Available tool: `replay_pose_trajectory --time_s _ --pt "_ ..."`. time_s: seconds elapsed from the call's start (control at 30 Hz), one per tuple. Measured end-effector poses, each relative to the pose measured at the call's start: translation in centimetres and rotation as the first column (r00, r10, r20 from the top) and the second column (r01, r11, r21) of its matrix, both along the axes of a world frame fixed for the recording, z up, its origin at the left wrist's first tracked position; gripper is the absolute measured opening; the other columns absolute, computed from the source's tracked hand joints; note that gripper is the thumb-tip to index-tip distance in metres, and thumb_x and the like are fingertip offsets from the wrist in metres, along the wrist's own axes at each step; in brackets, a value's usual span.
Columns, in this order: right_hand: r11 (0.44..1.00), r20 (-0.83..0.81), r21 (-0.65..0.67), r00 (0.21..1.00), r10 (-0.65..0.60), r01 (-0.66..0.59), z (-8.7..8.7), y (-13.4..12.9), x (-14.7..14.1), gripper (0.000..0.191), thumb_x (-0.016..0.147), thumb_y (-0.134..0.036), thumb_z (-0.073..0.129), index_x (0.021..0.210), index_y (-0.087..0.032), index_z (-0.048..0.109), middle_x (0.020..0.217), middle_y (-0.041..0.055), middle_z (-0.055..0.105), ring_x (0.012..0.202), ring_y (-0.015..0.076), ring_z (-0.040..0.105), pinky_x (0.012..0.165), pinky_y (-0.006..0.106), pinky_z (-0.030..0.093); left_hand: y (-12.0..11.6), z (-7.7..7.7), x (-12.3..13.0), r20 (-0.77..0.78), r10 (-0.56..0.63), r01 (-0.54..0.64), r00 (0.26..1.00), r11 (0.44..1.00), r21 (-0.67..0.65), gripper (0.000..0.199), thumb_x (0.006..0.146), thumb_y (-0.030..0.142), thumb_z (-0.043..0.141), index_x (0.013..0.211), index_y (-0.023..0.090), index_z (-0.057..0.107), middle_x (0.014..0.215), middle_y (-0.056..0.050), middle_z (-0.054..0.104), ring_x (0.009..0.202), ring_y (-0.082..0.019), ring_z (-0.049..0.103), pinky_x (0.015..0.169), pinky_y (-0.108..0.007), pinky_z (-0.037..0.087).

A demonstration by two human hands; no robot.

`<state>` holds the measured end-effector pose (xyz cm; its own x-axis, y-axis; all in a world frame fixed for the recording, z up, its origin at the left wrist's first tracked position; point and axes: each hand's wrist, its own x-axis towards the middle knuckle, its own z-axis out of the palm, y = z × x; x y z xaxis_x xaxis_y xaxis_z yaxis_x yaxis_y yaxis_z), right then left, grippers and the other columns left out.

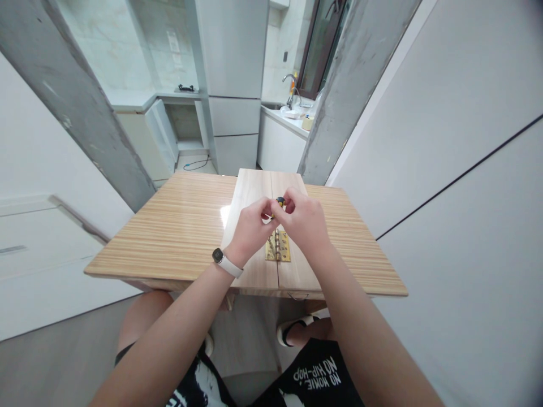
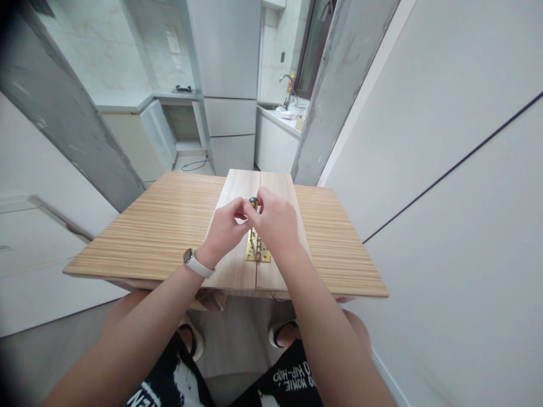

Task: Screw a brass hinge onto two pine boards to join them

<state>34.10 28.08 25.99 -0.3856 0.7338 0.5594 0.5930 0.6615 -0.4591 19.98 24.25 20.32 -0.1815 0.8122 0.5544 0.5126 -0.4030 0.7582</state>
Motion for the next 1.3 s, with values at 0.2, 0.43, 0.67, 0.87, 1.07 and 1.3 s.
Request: replay_pose_trajectory --time_s 0.2,0.43,0.67,0.87,1.07,1.3 --pt "0.945 0.011 -0.021 0.945 0.326 -0.326 0.3 0.7 1.7 0.021 0.100 -0.019 0.056 0.117 -0.022 0.068 0.114 0.0086 0.076 0.098 0.0226 0.070 0.086 0.035 0.051 0.4 0.0 -0.4 0.055 -0.102 0.103 0.993 0.995 -0.018 0.013 0.093 0.030 0.073 0.092 0.019 0.067 0.088 -0.002 0.073 0.082 -0.017 0.067 0.080 -0.032 0.058" --pt "0.950 0.023 -0.068 0.952 0.306 -0.304 1.1 0.7 1.9 0.021 0.097 -0.016 0.058 0.110 -0.022 0.074 0.108 0.0071 0.080 0.098 0.0237 0.073 0.087 0.036 0.052 0.4 0.0 -0.7 0.124 -0.212 0.220 0.969 0.974 -0.059 0.015 0.093 0.031 0.076 0.101 0.020 0.072 0.097 -0.004 0.077 0.089 -0.019 0.073 0.085 -0.035 0.060" --pt "0.983 -0.004 -0.067 0.985 0.173 -0.173 1.3 0.6 1.4 0.008 0.093 -0.024 0.066 0.088 -0.021 0.070 0.076 0.0021 0.072 0.070 0.0179 0.064 0.067 0.031 0.042 0.0 -0.2 -0.5 0.086 -0.132 0.134 0.988 0.991 -0.018 0.026 0.087 0.026 0.082 0.109 0.021 0.070 0.105 -0.005 0.077 0.095 -0.019 0.073 0.086 -0.034 0.061" --pt "0.999 -0.014 -0.043 1.000 0.025 -0.026 0.9 0.2 0.4 0.028 0.091 -0.033 0.067 0.070 -0.023 0.052 0.061 -0.0031 0.057 0.059 0.0145 0.048 0.060 0.032 0.030 -0.2 -0.1 0.4 0.006 -0.007 0.006 1.000 0.999 0.042 0.020 0.088 0.021 0.079 0.104 0.021 0.066 0.098 -0.003 0.074 0.087 -0.017 0.070 0.079 -0.032 0.059" --pt "0.999 -0.015 -0.039 0.999 -0.029 0.029 0.4 0.2 0.3 0.029 0.094 -0.042 0.068 0.076 -0.023 0.056 0.066 -0.0008 0.061 0.062 0.0167 0.052 0.061 0.032 0.033 0.0 0.0 0.2 -0.005 -0.045 0.046 0.999 0.998 0.049 0.010 0.091 0.018 0.074 0.092 0.020 0.064 0.088 -0.001 0.072 0.081 -0.016 0.068 0.079 -0.031 0.057" --pt "0.959 0.028 -0.051 0.959 0.281 -0.279 0.9 0.5 1.5 0.026 0.097 -0.013 0.054 0.115 -0.022 0.069 0.115 0.0083 0.076 0.097 0.0217 0.070 0.086 0.034 0.050 0.1 0.0 -0.7 0.048 -0.105 0.105 0.993 0.994 0.003 0.008 0.092 0.025 0.075 0.092 0.020 0.069 0.090 -0.002 0.074 0.084 -0.017 0.069 0.083 -0.034 0.058"
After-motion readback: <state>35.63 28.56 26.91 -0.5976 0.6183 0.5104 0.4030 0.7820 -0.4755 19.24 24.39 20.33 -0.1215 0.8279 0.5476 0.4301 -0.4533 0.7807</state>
